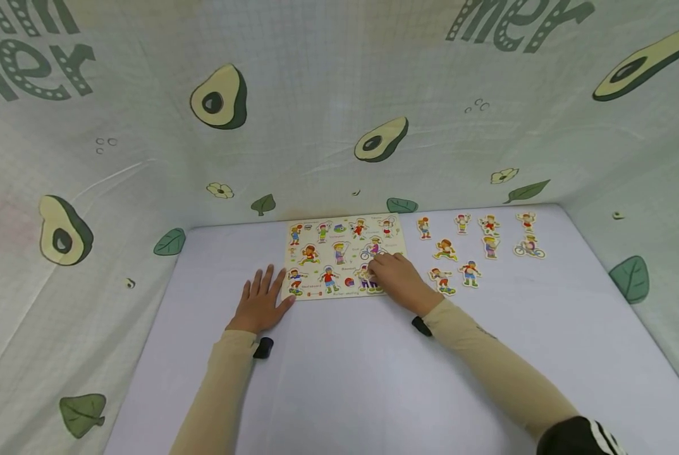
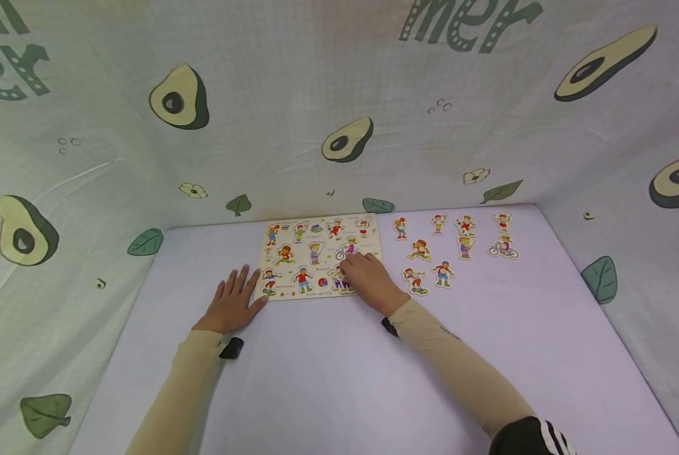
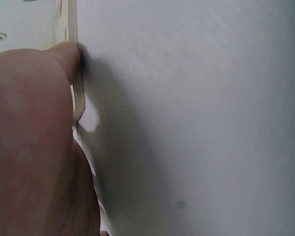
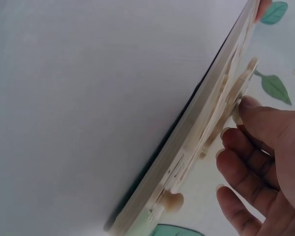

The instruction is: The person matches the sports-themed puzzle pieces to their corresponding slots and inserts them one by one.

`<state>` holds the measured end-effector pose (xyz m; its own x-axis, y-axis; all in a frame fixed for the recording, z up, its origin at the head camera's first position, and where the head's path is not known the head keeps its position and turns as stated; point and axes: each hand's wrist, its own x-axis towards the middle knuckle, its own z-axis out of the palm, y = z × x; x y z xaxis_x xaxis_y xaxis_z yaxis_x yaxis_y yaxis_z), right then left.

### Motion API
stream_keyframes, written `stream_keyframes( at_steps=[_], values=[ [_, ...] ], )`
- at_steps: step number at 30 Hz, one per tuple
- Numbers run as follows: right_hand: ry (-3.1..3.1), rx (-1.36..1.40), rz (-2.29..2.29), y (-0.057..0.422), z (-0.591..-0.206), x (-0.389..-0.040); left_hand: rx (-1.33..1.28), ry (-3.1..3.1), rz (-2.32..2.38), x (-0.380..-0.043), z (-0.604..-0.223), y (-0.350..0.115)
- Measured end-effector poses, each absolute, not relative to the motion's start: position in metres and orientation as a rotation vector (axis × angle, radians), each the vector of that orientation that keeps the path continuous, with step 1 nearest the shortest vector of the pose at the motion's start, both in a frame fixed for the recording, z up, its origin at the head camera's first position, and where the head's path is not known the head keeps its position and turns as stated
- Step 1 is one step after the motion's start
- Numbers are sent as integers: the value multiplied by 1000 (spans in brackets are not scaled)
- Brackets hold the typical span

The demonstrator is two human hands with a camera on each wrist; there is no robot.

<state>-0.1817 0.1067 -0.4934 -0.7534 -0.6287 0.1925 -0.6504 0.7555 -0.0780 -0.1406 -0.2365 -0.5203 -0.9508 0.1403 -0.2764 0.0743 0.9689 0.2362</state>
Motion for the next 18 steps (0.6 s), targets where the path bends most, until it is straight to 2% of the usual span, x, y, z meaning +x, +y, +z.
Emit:
stream_keyframes(
  at_steps=[18],
  values=[
    [-2875, 969, 116, 86, -497, -190, 139, 2811, 293, -138, -516, -235]
  ],
)
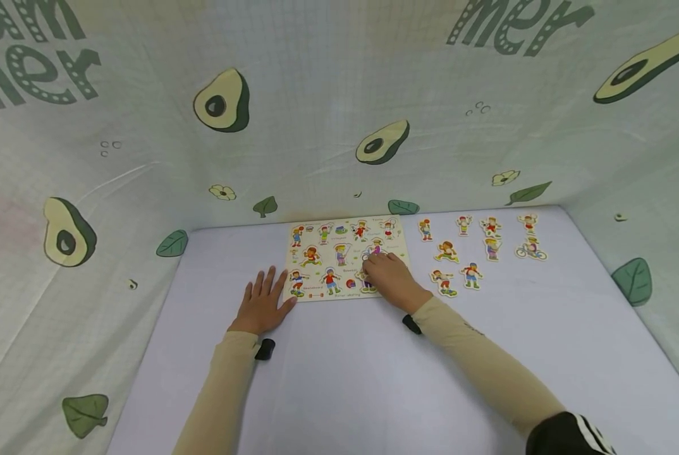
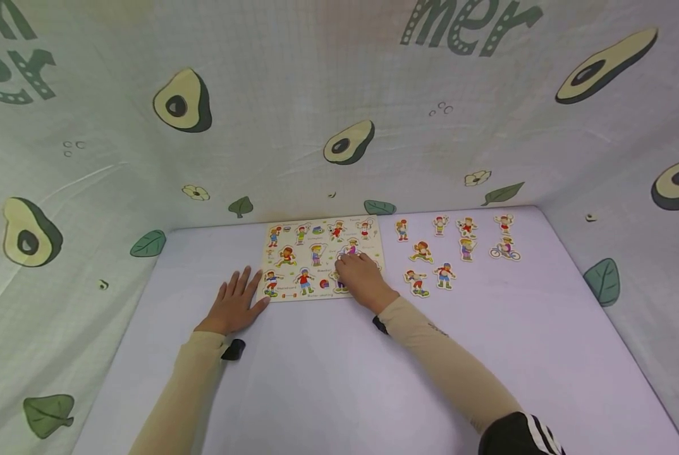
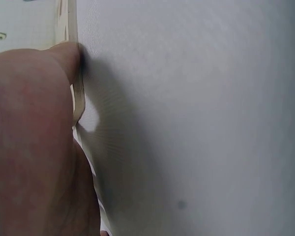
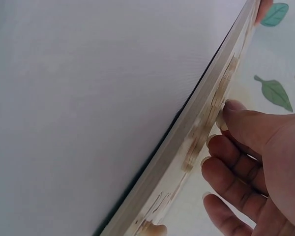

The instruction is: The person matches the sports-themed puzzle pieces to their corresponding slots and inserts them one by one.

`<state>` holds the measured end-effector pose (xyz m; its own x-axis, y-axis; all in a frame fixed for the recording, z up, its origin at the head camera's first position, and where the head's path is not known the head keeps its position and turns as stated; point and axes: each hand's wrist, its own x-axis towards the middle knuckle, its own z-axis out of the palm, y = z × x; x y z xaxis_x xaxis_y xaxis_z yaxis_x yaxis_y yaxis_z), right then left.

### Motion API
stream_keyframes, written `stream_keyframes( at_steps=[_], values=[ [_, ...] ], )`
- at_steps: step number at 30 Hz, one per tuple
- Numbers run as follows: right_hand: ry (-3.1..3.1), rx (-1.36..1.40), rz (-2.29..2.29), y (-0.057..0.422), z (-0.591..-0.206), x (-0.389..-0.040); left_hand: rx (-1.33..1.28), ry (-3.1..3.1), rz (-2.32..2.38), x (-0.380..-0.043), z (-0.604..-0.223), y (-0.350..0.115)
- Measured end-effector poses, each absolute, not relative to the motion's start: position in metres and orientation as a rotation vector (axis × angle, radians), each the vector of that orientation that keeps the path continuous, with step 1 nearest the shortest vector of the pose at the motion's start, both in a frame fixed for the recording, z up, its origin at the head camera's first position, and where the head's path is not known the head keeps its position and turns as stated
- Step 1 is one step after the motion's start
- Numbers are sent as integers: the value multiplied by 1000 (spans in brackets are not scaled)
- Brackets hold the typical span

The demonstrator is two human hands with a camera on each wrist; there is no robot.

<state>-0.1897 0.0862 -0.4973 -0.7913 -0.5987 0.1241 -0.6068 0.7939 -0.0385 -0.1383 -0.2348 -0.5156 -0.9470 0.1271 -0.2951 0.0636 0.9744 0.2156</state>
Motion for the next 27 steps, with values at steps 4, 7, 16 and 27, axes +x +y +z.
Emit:
stream_keyframes(
  at_steps=[4, 7, 16, 27],
  values=[
    [-2900, 967, 130, 85, -498, -190, 133, 2803, 279, -138, -513, -233],
    [-2908, 969, 128, 84, -498, -190, 136, 2805, 274, -138, -512, -233],
    [-2926, 949, 120, 83, -494, -188, 151, 2822, 293, -137, -510, -231],
    [-2800, 921, 195, 109, -498, -175, 128, 2807, 273, -137, -510, -233]
  ],
)
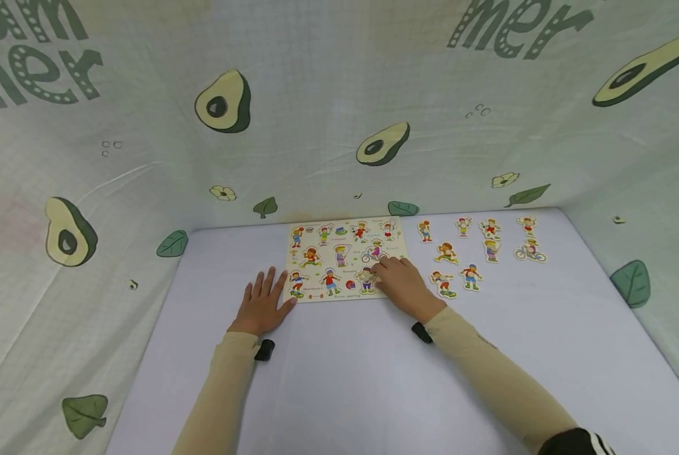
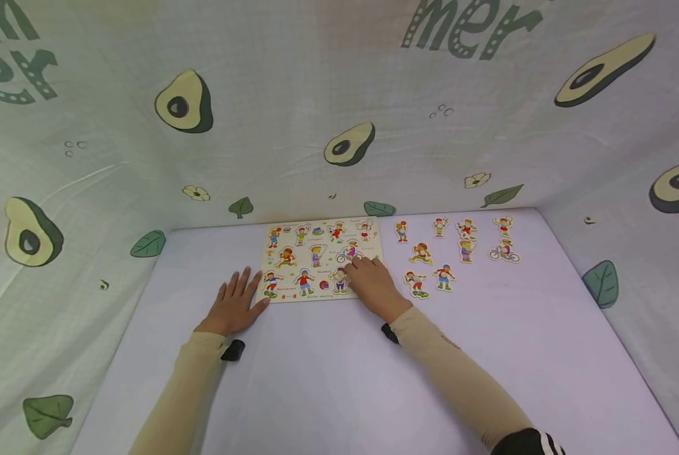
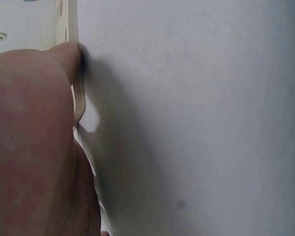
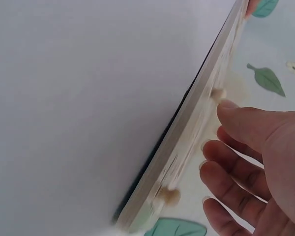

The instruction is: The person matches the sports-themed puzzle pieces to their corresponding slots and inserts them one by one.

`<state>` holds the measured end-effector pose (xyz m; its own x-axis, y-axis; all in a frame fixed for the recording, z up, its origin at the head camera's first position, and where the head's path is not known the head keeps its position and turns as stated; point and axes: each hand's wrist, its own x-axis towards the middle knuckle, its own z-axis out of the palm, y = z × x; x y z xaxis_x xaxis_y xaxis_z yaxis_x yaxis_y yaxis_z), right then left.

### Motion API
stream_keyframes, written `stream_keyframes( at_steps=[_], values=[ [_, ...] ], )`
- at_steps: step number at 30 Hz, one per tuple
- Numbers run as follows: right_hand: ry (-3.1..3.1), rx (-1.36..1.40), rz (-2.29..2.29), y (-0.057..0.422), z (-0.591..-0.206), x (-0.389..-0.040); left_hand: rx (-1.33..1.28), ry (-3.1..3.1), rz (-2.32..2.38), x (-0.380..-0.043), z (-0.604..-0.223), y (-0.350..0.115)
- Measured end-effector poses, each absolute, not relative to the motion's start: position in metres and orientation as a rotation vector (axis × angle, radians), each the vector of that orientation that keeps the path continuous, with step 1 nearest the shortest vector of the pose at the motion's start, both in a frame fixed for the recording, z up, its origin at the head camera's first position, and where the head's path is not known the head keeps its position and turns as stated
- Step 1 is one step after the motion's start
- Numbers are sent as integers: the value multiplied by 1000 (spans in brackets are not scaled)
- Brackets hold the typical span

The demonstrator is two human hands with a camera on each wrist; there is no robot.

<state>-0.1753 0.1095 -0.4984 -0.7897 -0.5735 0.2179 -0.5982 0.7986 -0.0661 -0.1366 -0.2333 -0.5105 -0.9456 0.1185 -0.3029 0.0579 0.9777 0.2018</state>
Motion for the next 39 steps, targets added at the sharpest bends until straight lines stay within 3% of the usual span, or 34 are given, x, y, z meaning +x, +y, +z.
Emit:
stream_keyframes(
  at_steps=[18, 39],
  values=[
    [-2868, 619, 331, 202, -490, -162, 130, 2803, 298, -135, -514, -236],
    [-2838, 521, 323, 277, -500, -153, 162, 2823, 313, -137, -519, -237]
  ],
)
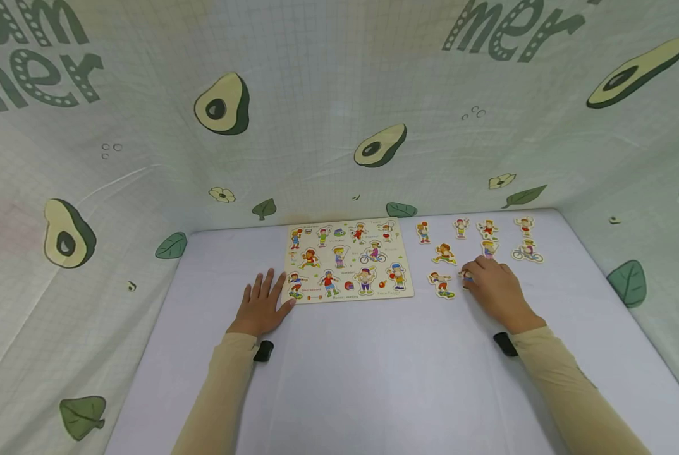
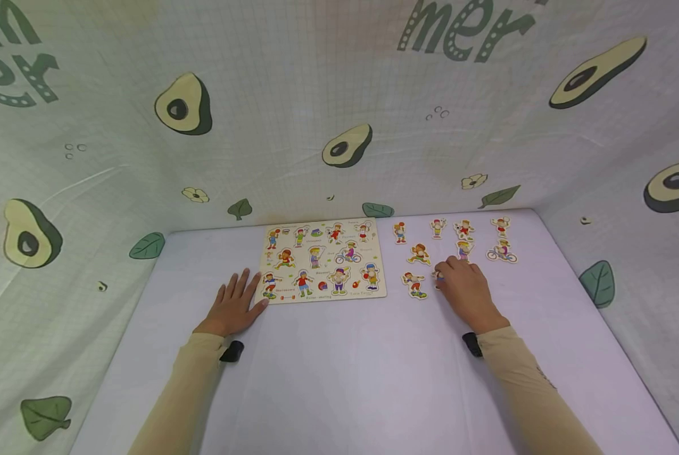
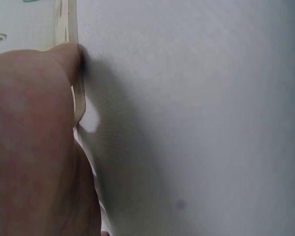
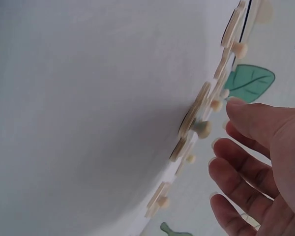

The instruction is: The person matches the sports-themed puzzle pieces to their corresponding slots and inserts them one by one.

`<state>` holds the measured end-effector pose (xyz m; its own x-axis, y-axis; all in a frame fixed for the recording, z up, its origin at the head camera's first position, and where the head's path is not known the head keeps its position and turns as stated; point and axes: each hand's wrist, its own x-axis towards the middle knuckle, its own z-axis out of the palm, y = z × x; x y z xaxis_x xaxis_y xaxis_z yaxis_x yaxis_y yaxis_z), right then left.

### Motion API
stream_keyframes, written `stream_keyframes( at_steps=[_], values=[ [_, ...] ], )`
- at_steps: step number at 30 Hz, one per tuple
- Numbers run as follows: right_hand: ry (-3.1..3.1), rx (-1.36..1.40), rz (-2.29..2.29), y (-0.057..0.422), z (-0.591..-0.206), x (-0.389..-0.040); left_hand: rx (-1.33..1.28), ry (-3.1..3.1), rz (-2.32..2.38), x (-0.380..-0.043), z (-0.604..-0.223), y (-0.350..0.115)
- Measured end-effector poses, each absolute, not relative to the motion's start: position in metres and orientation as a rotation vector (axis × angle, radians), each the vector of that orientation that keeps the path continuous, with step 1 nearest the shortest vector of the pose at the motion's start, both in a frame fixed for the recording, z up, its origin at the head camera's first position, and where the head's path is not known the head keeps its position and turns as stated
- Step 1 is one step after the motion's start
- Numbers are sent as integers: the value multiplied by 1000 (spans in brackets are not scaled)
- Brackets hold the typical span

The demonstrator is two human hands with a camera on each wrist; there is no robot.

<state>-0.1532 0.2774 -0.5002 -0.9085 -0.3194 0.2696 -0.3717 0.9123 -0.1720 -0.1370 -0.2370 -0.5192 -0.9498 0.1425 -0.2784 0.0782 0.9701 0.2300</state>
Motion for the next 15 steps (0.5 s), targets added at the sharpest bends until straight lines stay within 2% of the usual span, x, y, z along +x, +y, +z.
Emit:
stream_keyframes(
  at_steps=[15],
  values=[
    [-2909, 512, 306, 285, -498, -155, 178, 2838, 323, -138, -523, -239]
  ],
)
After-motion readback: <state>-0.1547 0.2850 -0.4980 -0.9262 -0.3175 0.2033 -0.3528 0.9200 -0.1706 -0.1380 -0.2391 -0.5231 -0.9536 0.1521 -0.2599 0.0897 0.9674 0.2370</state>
